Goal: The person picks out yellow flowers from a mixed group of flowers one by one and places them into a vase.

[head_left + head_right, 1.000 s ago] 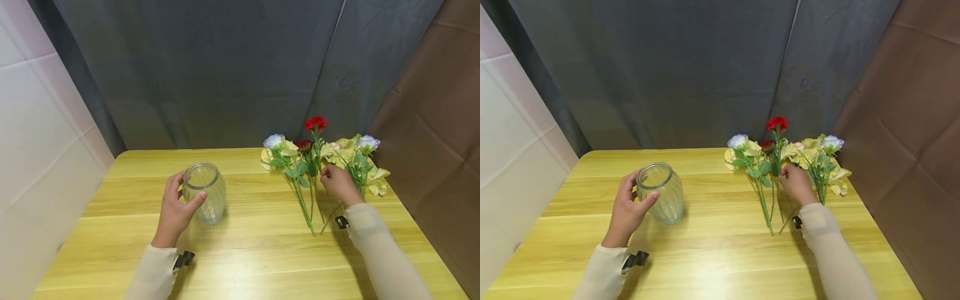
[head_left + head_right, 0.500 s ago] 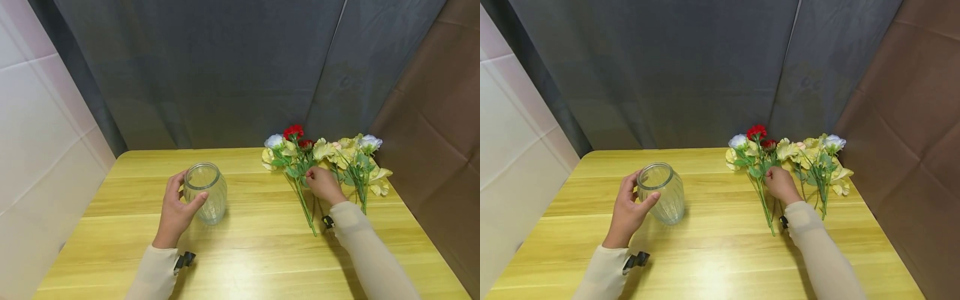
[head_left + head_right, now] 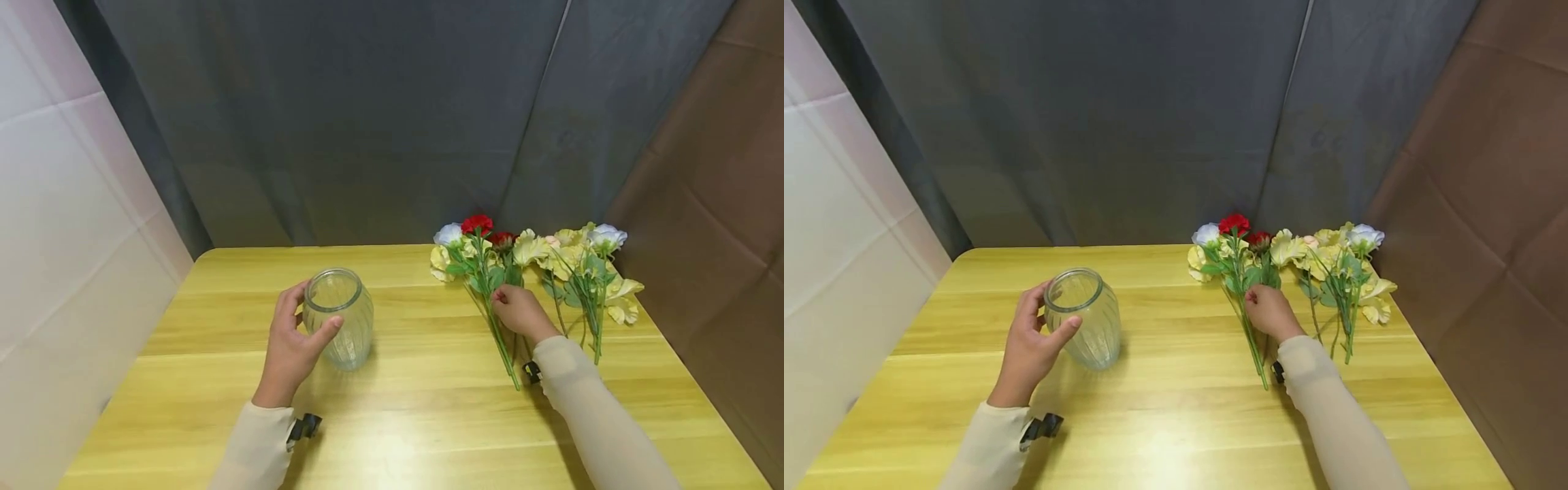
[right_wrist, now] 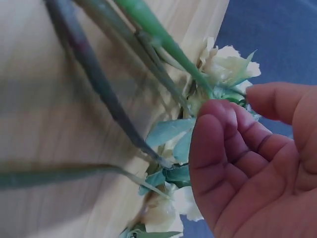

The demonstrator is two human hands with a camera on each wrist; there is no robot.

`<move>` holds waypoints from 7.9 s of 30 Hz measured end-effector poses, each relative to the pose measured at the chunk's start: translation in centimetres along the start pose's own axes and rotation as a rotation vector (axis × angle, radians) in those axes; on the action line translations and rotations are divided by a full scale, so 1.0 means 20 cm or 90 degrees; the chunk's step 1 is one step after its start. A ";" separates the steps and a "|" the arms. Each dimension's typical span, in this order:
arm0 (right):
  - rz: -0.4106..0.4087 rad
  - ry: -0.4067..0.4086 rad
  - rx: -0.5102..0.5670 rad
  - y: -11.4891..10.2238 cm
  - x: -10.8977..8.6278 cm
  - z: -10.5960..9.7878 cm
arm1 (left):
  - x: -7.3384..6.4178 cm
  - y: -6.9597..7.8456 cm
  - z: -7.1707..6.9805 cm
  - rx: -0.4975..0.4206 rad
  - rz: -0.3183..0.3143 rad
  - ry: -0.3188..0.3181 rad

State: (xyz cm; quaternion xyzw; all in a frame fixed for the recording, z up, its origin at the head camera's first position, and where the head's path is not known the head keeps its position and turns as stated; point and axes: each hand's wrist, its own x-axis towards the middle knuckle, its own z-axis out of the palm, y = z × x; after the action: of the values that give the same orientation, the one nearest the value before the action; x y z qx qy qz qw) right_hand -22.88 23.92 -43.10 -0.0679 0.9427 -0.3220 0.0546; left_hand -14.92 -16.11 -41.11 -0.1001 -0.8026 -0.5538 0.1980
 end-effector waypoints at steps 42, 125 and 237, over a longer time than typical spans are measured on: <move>0.151 0.012 0.064 0.28 0.22 -0.18 | 0.00 -0.01 0.00 -0.015 0.014 0.007; -0.482 0.558 0.967 -0.72 -0.18 -0.01 | 0.02 0.07 0.20 -0.028 0.011 -0.011; -0.012 -0.001 -0.047 -0.02 -0.12 0.04 | 0.00 0.06 0.24 -0.031 0.026 -0.020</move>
State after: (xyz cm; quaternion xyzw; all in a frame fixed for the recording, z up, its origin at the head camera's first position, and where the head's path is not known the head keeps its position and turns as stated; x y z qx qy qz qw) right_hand -20.28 23.59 -43.38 -0.0790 0.9532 -0.2876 0.0494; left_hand -15.49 -11.17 -41.55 -0.1298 -0.7897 -0.5673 0.1942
